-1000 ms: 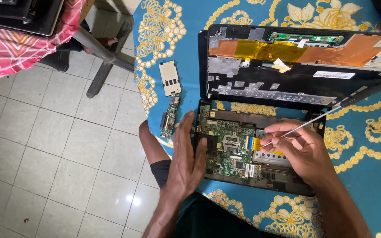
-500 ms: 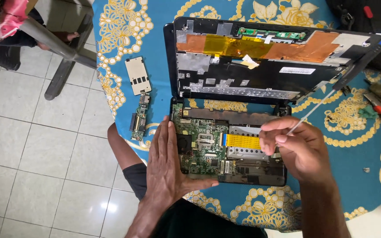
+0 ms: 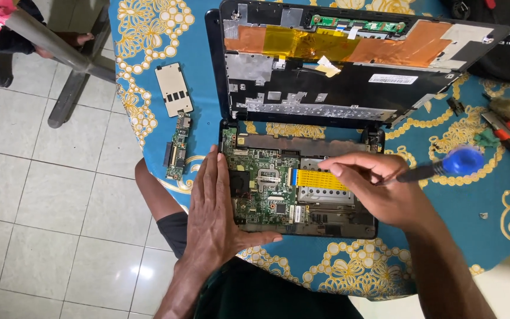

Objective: The person is disassembling a laptop by disconnecting internal ribbon cables and prying up the motherboard using a small screwdriver.

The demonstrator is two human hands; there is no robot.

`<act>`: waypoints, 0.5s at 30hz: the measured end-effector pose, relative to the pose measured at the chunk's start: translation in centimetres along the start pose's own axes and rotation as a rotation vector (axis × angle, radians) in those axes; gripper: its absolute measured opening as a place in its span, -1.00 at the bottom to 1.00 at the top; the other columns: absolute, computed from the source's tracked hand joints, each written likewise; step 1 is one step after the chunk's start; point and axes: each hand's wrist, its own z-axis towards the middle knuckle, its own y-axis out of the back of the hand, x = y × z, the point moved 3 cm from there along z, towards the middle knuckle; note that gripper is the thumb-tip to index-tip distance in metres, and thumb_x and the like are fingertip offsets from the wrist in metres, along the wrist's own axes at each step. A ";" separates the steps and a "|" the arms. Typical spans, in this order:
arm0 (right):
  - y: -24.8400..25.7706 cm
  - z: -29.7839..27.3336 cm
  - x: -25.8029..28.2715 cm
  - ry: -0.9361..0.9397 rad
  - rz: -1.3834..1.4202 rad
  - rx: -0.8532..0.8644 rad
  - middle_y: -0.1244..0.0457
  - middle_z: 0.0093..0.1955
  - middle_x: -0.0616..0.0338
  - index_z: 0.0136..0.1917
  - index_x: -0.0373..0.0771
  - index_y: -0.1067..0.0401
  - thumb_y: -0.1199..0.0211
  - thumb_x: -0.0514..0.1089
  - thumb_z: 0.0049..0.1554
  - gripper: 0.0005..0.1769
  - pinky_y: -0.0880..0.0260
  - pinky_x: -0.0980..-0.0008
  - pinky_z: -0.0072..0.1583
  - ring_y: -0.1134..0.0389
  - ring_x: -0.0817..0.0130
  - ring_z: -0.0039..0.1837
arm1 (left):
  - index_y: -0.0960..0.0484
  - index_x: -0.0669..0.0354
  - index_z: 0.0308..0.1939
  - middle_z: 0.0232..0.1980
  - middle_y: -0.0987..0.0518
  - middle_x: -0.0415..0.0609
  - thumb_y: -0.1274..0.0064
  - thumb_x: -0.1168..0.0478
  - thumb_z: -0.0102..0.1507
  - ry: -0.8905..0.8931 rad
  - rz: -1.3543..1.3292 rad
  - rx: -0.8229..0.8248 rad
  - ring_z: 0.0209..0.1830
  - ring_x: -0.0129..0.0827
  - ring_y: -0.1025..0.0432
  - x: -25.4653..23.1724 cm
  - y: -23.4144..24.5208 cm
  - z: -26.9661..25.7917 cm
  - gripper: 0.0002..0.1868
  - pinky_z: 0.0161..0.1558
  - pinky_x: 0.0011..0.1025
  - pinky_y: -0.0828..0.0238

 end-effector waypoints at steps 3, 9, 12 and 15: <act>1.4 0.2 2.3 -0.074 0.118 0.019 -0.10 -0.44 0.21 0.25 -0.41 -0.54 -0.05 -0.08 0.30 -0.56 -0.11 0.46 -0.32 -0.09 0.44 -0.35 | 0.30 0.36 0.65 0.72 0.13 0.34 -0.18 -0.73 -0.08 0.005 0.025 0.001 0.76 0.16 0.12 0.1 -0.2 0.0 0.68 0.66 0.12 0.07; 1.6 0.3 2.4 0.174 0.735 -0.041 -0.09 -0.35 0.27 0.26 -0.46 -0.39 0.08 -0.10 0.43 -0.61 0.06 0.62 -0.36 0.03 0.58 -0.37 | 0.28 0.35 0.65 0.72 0.14 0.32 -0.17 -0.72 -0.06 0.007 0.022 0.002 0.75 0.17 0.13 0.1 -0.2 -0.1 0.65 0.65 0.14 0.07; 2.2 -0.5 2.5 0.190 0.631 -0.300 -0.06 -0.45 0.23 0.14 -0.42 -0.42 0.01 -0.05 0.41 -0.63 0.07 0.58 -0.29 0.05 0.57 -0.41 | 0.24 0.39 0.64 0.71 0.13 0.33 -0.10 -0.73 -0.04 0.003 0.039 0.009 0.75 0.16 0.15 0.2 -0.4 -0.1 0.62 0.65 0.13 0.09; 3.6 -1.3 3.6 0.100 0.133 -0.209 -0.16 -0.43 0.34 0.15 -0.36 -0.50 -0.14 -0.13 0.28 -0.70 0.00 0.63 -0.33 -0.06 0.61 -0.38 | 0.27 0.30 0.66 0.73 0.15 0.27 -0.20 -0.72 -0.09 0.032 0.027 0.021 0.76 0.12 0.16 0.2 -0.4 0.0 0.66 0.66 0.09 0.11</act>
